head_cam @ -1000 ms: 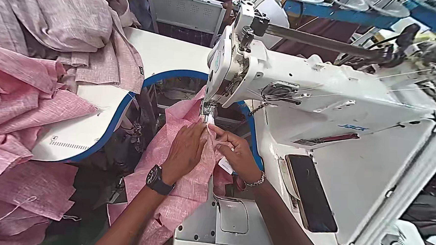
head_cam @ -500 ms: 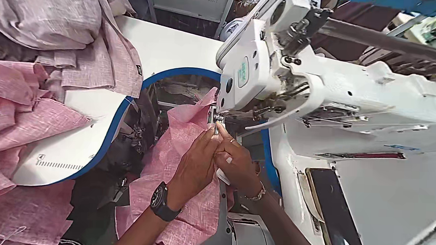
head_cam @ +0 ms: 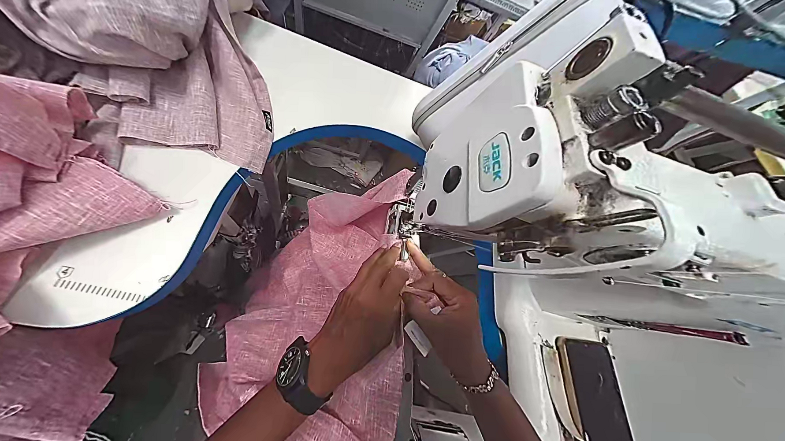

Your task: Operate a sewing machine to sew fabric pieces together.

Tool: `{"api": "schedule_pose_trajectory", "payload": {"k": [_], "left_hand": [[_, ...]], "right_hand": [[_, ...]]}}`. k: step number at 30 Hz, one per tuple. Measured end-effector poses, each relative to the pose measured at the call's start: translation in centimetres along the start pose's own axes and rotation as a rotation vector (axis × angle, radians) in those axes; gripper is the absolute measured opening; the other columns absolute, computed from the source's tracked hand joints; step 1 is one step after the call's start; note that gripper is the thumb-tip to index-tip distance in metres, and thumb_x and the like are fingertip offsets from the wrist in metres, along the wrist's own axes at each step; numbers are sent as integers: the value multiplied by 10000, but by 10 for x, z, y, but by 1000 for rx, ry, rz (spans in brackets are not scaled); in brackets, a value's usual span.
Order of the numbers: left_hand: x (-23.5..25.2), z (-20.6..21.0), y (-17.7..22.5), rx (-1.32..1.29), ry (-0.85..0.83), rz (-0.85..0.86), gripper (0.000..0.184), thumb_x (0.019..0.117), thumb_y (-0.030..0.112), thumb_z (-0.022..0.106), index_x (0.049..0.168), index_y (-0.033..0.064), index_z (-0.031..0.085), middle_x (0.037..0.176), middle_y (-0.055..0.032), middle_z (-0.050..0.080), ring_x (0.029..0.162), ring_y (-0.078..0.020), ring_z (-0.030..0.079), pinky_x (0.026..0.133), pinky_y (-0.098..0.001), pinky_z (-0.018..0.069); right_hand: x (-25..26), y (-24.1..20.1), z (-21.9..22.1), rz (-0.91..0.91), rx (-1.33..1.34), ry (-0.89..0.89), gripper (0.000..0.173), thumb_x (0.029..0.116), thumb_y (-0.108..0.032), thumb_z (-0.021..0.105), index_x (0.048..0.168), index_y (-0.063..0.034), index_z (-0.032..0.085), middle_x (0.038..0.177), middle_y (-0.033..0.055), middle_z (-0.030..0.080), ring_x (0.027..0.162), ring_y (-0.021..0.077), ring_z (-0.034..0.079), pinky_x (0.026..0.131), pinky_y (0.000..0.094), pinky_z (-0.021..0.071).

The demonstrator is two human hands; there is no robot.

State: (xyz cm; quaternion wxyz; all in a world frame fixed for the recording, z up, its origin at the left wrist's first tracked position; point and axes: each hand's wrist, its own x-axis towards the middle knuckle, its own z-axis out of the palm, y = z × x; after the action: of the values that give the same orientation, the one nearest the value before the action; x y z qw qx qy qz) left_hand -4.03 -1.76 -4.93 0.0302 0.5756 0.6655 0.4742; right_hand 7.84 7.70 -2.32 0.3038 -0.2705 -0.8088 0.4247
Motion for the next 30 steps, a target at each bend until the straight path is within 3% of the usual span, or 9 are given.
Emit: {"api": "schedule_pose_trajectory", "payload": {"k": [5, 11, 14, 17, 20, 22, 26, 28, 30], "left_hand": [[2, 4, -3, -44, 26, -17, 231, 990, 33, 499, 1104, -40, 686, 1321, -253, 652, 1267, -374, 627, 1068, -388, 508], [15, 8, -16, -81, 50, -33, 172, 964, 28, 512, 1017, -35, 663, 1227, -247, 667, 1169, -368, 657, 976, -433, 544], [5, -16, 8, -110, -50, -159, 311, 990, 188, 569, 1172, -47, 659, 1126, -198, 690, 1092, -335, 657, 960, -477, 523], [-26, -59, 49, -159, -334, -411, 603, 932, 339, 724, 1359, -52, 554, 972, -172, 710, 867, -316, 699, 819, -503, 563], [-56, -54, 59, -101, -246, -408, 241, 962, 109, 609, 1138, -32, 695, 830, -153, 706, 727, -284, 699, 697, -448, 573], [-56, -52, 52, -192, -176, -359, 229, 1004, 104, 528, 1026, 3, 732, 750, -90, 675, 650, -178, 641, 641, -343, 537], [-61, -45, 35, -404, -195, -284, 258, 992, 137, 539, 905, 21, 752, 620, -26, 616, 535, -80, 545, 538, -267, 446], [-63, -40, 26, -521, -210, -289, 235, 920, 114, 585, 707, 44, 653, 555, 9, 541, 496, -41, 486, 497, -252, 384], [-59, -37, 10, -671, -217, -318, 261, 905, 109, 619, 646, 71, 625, 558, 66, 535, 506, 27, 466, 493, -203, 371]], "right_hand": [[-4, 0, 13, -81, -136, 83, 135, 854, -114, 646, 762, -16, 663, 1254, 178, 718, 1141, 79, 693, 921, 185, 538], [-10, -11, 28, -295, -614, 262, 187, 925, -108, 629, 968, -24, 790, 1075, 219, 740, 796, 258, 746, 609, 331, 582], [-42, -46, 9, -184, -815, 176, 205, 914, -136, 643, 927, 21, 773, 762, 185, 714, 607, 320, 709, 502, 452, 557], [-88, -69, -31, -202, -919, 130, 249, 893, -202, 618, 853, -15, 778, 648, 114, 685, 515, 247, 658, 437, 387, 492], [-83, -53, -86, -374, -1148, 3, 223, 903, -111, 579, 802, 17, 730, 642, 170, 655, 482, 315, 646, 379, 433, 457], [-70, -59, -93, -473, -1242, -66, 195, 890, -70, 566, 740, 15, 659, 608, 163, 607, 463, 318, 621, 362, 421, 428], [-87, -95, -21, -390, -968, -140, 231, 902, -156, 566, 741, -43, 687, 604, 75, 616, 463, 213, 611, 376, 349, 446], [-91, -99, 11, -280, -786, -160, 200, 883, -157, 585, 779, -48, 716, 589, 56, 610, 469, 179, 602, 402, 324, 451], [-84, -95, 25, -185, -704, -179, 178, 873, -159, 579, 791, -62, 705, 563, 29, 574, 475, 147, 578, 429, 292, 441]]}}
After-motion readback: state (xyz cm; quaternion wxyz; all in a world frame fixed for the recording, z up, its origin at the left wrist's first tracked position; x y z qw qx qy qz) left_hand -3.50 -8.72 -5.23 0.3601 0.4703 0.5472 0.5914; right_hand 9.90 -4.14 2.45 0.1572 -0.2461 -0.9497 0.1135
